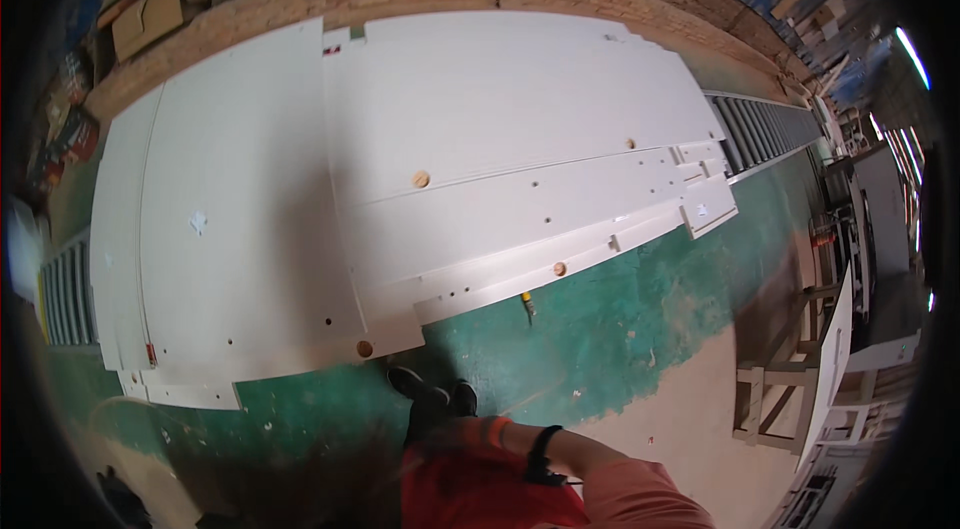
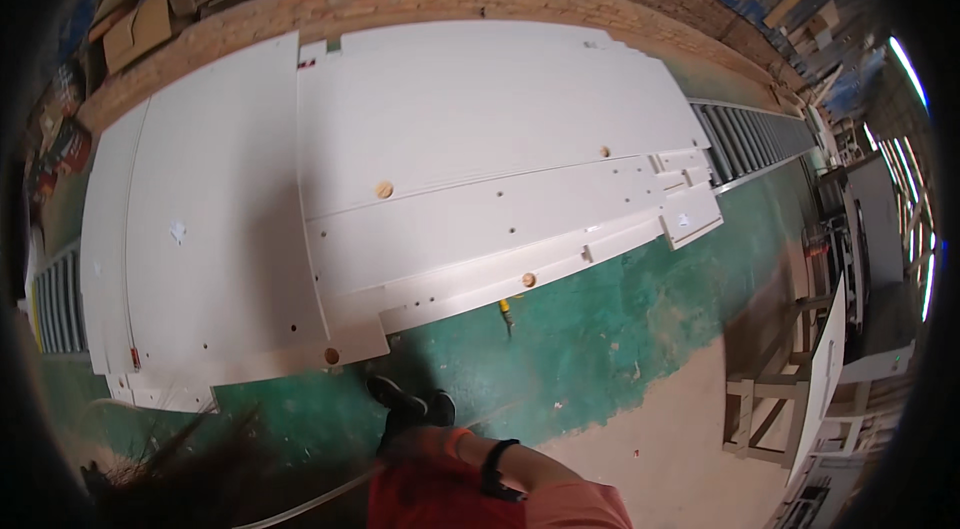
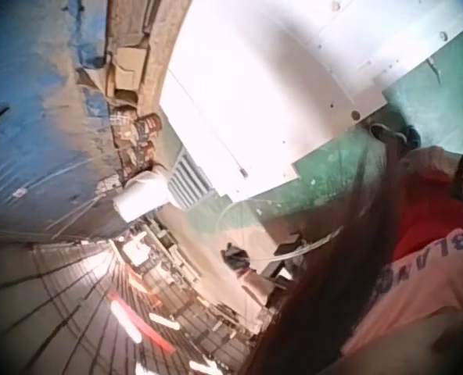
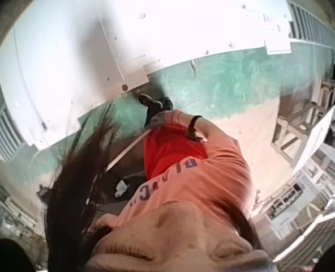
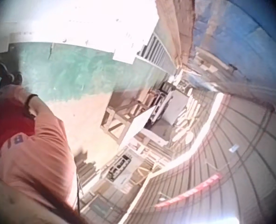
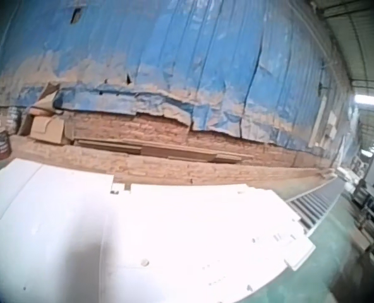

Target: Cleaning, blowing dust off, and scraping white furniture panels in a workshop.

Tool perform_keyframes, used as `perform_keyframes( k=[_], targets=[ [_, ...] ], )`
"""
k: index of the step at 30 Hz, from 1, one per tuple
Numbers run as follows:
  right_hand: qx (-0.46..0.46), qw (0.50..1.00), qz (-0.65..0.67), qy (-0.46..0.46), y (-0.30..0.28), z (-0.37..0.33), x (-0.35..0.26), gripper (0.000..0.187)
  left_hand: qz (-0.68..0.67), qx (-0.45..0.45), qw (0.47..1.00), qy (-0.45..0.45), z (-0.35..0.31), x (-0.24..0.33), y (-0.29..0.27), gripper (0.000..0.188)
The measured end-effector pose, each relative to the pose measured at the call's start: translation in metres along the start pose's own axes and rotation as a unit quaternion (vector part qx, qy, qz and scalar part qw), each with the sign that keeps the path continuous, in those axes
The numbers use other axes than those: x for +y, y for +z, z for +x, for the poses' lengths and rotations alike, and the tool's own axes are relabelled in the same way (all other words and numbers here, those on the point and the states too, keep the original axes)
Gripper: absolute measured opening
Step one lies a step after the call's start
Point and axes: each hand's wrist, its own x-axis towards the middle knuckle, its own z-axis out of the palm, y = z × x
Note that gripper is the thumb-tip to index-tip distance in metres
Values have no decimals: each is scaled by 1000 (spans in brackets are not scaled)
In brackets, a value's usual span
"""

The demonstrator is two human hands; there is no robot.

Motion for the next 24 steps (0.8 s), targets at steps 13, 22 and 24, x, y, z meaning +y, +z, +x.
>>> perform_keyframes(
  k=[13, 22, 24],
  targets=[
    [-122, 832, 425, 335, -48, -36, -114, 43, 63, -815, 561, -133, -429, 105, 345, 47],
    [68, 488, 810, 319, -100, -65, -136, 60, 56, -859, 446, -245, -399, 133, 343, 39],
    [125, 358, 882, 281, -108, -82, -135, 64, 129, -851, 476, -179, -407, 173, 293, 36]
  ],
)
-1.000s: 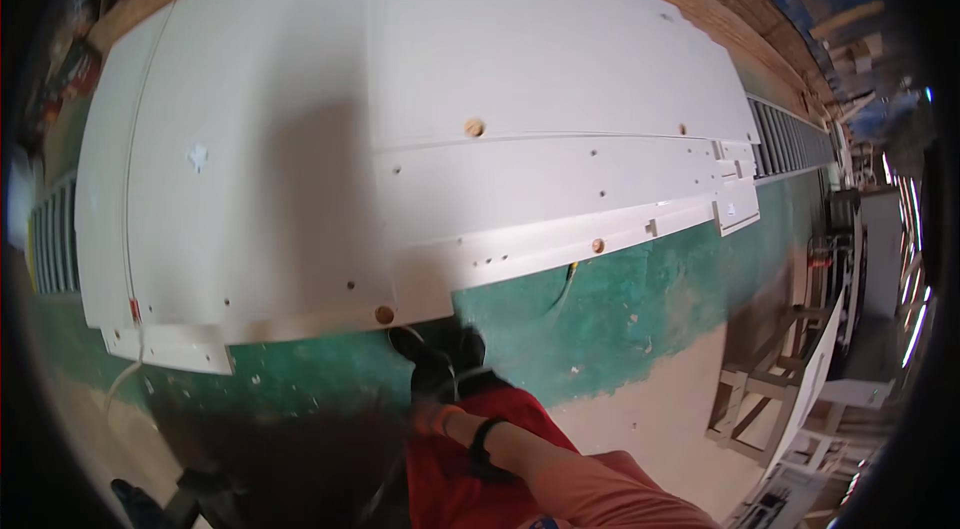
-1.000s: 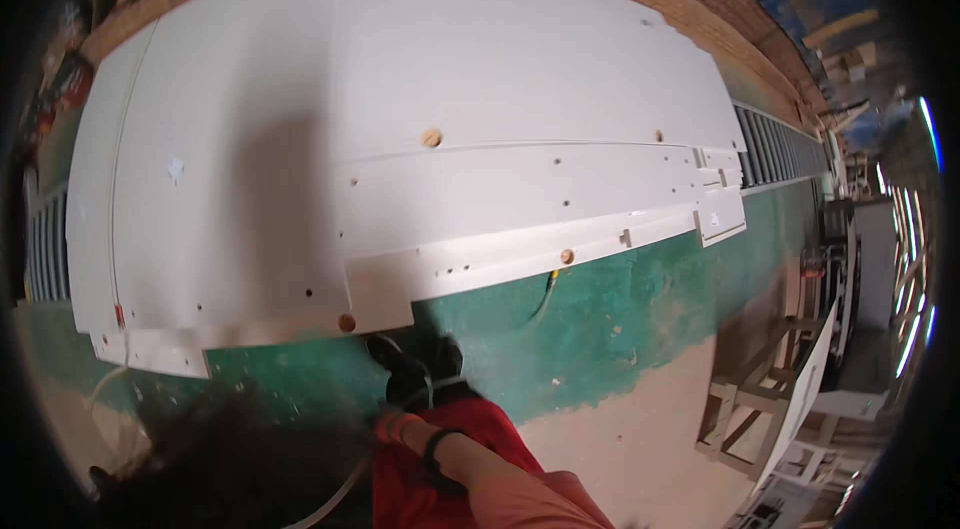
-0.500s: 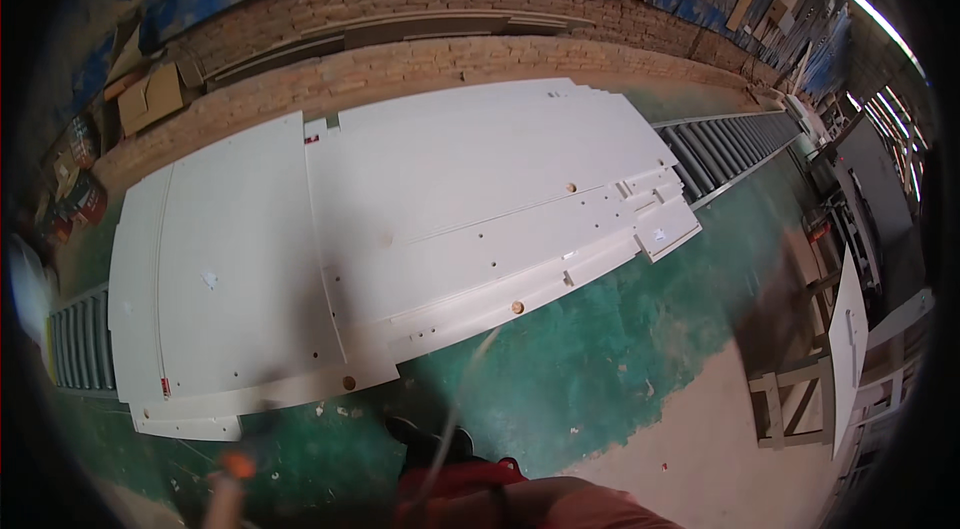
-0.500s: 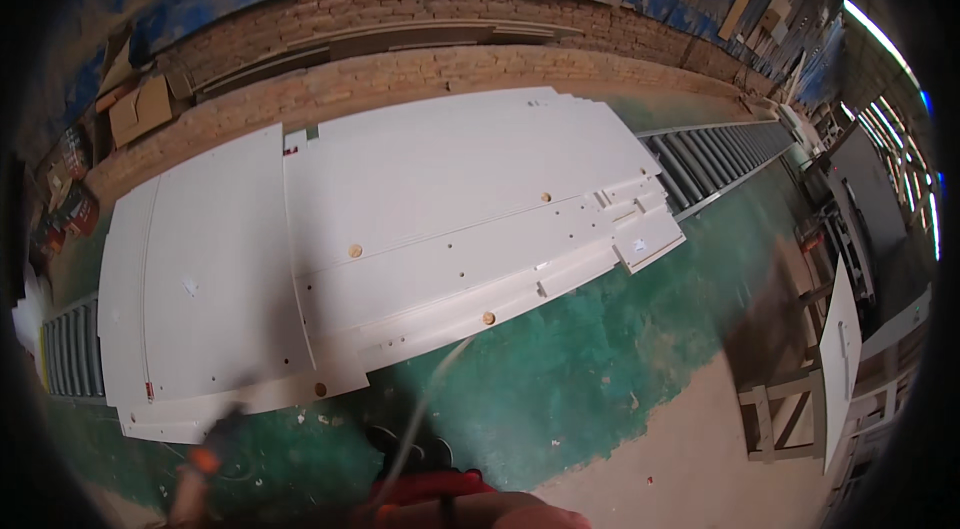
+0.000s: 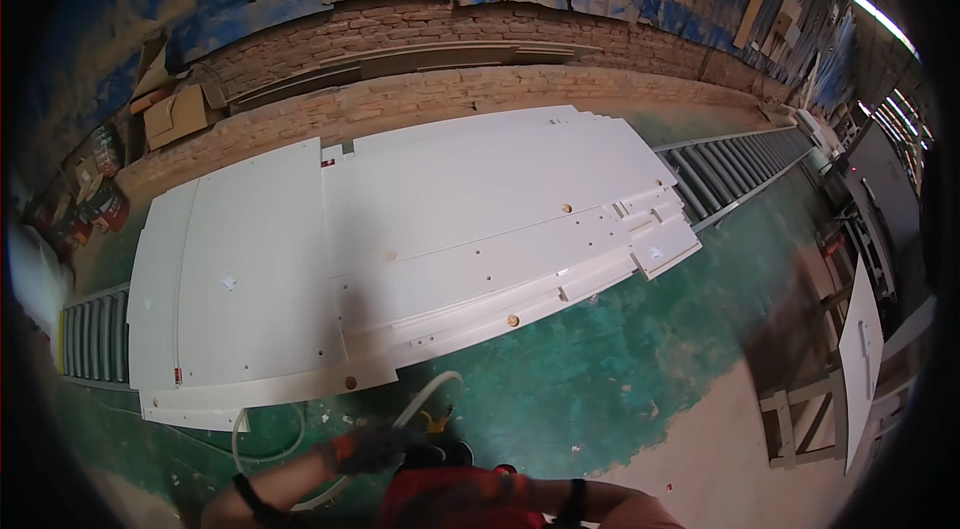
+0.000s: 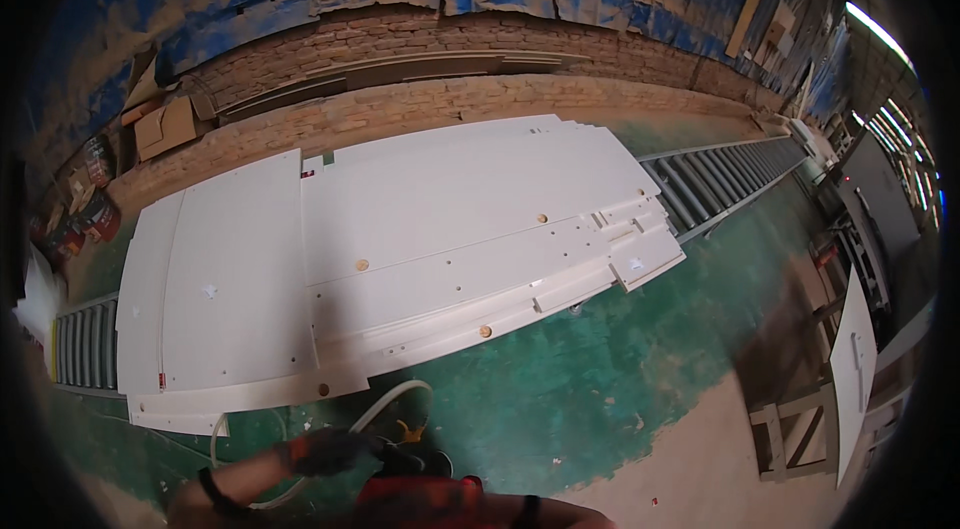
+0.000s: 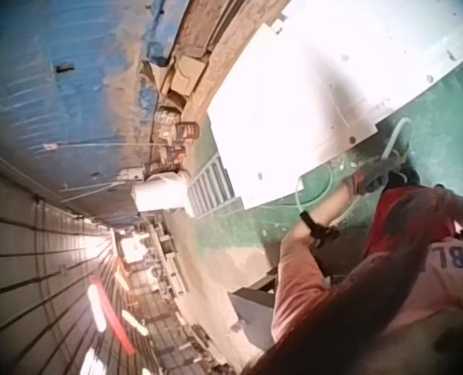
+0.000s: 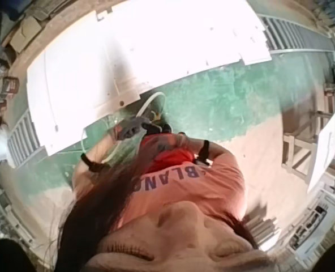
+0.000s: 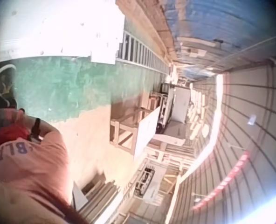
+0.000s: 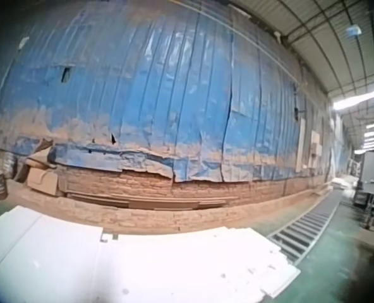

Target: Cleaning, blowing dust off, and scraping white furniture panels in a workshop.

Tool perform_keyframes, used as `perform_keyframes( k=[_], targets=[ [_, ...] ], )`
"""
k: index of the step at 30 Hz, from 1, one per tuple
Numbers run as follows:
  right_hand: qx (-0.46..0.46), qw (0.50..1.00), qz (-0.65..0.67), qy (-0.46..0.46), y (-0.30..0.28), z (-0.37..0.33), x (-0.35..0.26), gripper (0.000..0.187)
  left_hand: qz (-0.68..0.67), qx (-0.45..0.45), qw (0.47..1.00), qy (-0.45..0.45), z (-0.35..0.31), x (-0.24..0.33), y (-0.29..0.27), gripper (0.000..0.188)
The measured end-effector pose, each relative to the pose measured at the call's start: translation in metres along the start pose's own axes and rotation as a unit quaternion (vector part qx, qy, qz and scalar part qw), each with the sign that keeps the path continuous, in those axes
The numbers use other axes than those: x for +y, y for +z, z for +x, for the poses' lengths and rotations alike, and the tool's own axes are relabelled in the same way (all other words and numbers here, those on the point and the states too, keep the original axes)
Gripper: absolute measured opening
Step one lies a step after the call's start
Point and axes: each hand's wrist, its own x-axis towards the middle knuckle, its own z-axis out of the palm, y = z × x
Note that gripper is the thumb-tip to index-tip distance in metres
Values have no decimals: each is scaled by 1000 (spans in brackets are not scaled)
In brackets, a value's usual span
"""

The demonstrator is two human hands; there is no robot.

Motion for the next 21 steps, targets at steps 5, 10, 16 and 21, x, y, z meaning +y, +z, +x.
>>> perform_keyframes(
  k=[5, 10, 16, 21],
  targets=[
    [29, 978, -122, -165, -111, -27, -7, 71, 93, 40, 994, 45, -76, -61, 47, 33],
    [120, 845, 400, -334, -87, -43, -56, 111, 274, -60, 915, 291, -116, -125, 34, 17],
    [123, 706, 587, -376, -112, -86, -102, 91, 318, -85, 923, 201, -202, -125, 44, 7],
    [-86, 845, 63, -524, -151, -121, -111, 47, 257, 226, 936, -87, -224, -148, 9, 35]
  ],
)
